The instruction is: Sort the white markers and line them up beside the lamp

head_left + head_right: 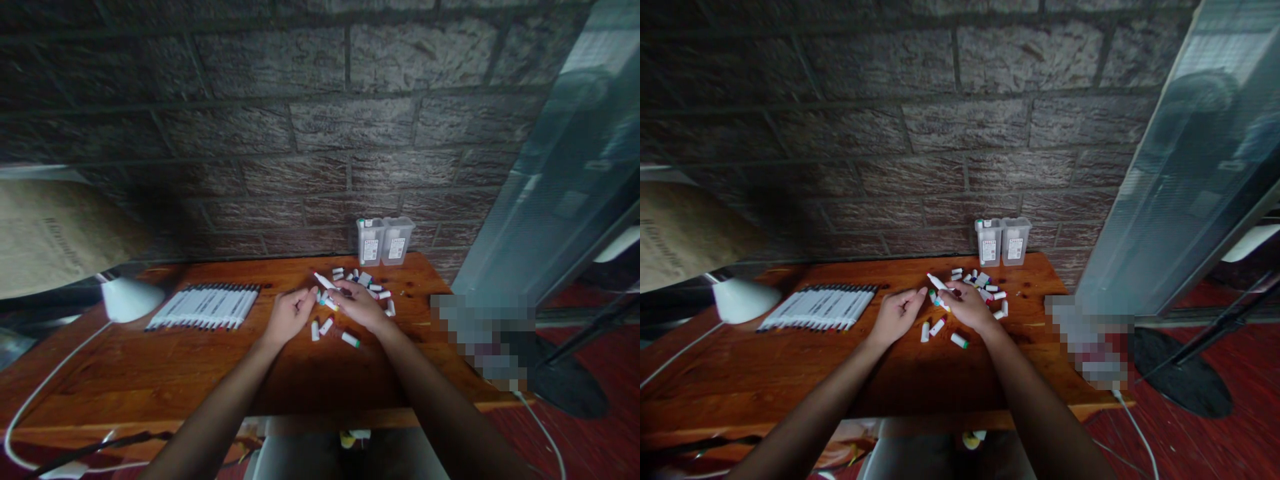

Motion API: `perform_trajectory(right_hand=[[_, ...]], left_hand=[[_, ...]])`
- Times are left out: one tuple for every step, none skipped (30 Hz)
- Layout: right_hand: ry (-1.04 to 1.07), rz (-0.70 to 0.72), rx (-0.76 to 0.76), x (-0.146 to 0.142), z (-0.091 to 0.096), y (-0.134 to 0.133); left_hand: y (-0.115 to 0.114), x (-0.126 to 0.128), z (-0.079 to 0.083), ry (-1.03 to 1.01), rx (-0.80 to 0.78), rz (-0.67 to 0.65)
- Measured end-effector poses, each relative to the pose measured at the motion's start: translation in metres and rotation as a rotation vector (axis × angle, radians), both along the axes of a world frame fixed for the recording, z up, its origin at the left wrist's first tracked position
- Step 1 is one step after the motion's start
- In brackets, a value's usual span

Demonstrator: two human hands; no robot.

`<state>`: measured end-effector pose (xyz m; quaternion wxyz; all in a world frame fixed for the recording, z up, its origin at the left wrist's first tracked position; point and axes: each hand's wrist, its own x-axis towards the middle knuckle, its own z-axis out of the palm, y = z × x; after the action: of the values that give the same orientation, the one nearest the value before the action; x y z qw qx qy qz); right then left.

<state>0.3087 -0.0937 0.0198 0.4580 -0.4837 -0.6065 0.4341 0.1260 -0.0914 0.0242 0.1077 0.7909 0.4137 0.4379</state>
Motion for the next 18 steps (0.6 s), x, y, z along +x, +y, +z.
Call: perform_trajectory(right_hand=[[-0.002, 0.002, 0.004, 0.0001, 0.0004, -0.0001], [-0.007, 0.008, 0.010, 0.0003, 0.0005, 0.0000], [-0.015, 0.015, 0.018, 0.0006, 0.0004, 0.0000], [-0.027, 0.021, 0.028, 0.0010, 0.0000, 0.0002], [-0.041, 0.024, 0.041, 0.0013, -0.0006, 0.0003], [-0.058, 0.030, 0.057, 0.0017, -0.0013, 0.0004], [-0.076, 0.033, 0.071, 0.0021, -0.0021, 0.0005], [-0.095, 0.036, 0.084, 0.0025, -0.0029, 0.0005], [-0.116, 0.040, 0.095, 0.0028, -0.0037, 0.0005], [-0.138, 0.046, 0.107, 0.0030, -0.0044, 0.0004], [-0.162, 0.052, 0.118, 0.0031, -0.0051, 0.0003], [-0.185, 0.056, 0.131, 0.0032, -0.0057, 0.0002], [-0.208, 0.059, 0.145, 0.0032, -0.0063, 0.0001], [-0.230, 0.060, 0.162, 0.0032, -0.0068, -0.0001], [-0.250, 0.059, 0.179, 0.0031, -0.0074, -0.0001], [-0.268, 0.060, 0.195, 0.0030, -0.0079, -0.0002], [-0.283, 0.062, 0.210, 0.0028, -0.0085, -0.0003], [-0.296, 0.067, 0.225, 0.0026, -0.0089, -0.0003]], left_hand=[[0.0001, 0.0000, -0.0001, -0.001, 0.003, 0.000], [0.0003, 0.0000, -0.0002, -0.003, 0.006, 0.001], [0.0005, -0.0001, -0.0003, -0.004, 0.007, 0.001], [0.0008, -0.0002, -0.0006, -0.006, 0.007, 0.003], [0.0010, -0.0003, -0.0008, -0.009, 0.007, 0.004], [0.0012, -0.0005, -0.0011, -0.010, 0.006, 0.003], [0.0014, -0.0006, -0.0014, -0.010, 0.007, 0.003], [0.0015, -0.0008, -0.0017, -0.008, 0.007, 0.000], [0.0016, -0.0009, -0.0020, -0.006, 0.008, -0.003], [0.0016, -0.0010, -0.0021, -0.002, 0.008, -0.007], [0.0016, -0.0010, -0.0023, 0.002, 0.008, -0.012], [0.0016, -0.0011, -0.0024, 0.006, 0.007, -0.018], [0.0015, -0.0010, -0.0024, 0.010, 0.006, -0.025], [0.0015, -0.0009, -0.0024, 0.014, 0.005, -0.031], [0.0016, -0.0008, -0.0023, 0.017, 0.003, -0.037], [0.0016, -0.0006, -0.0023, 0.019, 0.001, -0.042], [0.0016, -0.0004, -0.0022, 0.020, -0.002, -0.044], [0.0016, -0.0002, -0.0021, 0.020, -0.006, -0.044]])
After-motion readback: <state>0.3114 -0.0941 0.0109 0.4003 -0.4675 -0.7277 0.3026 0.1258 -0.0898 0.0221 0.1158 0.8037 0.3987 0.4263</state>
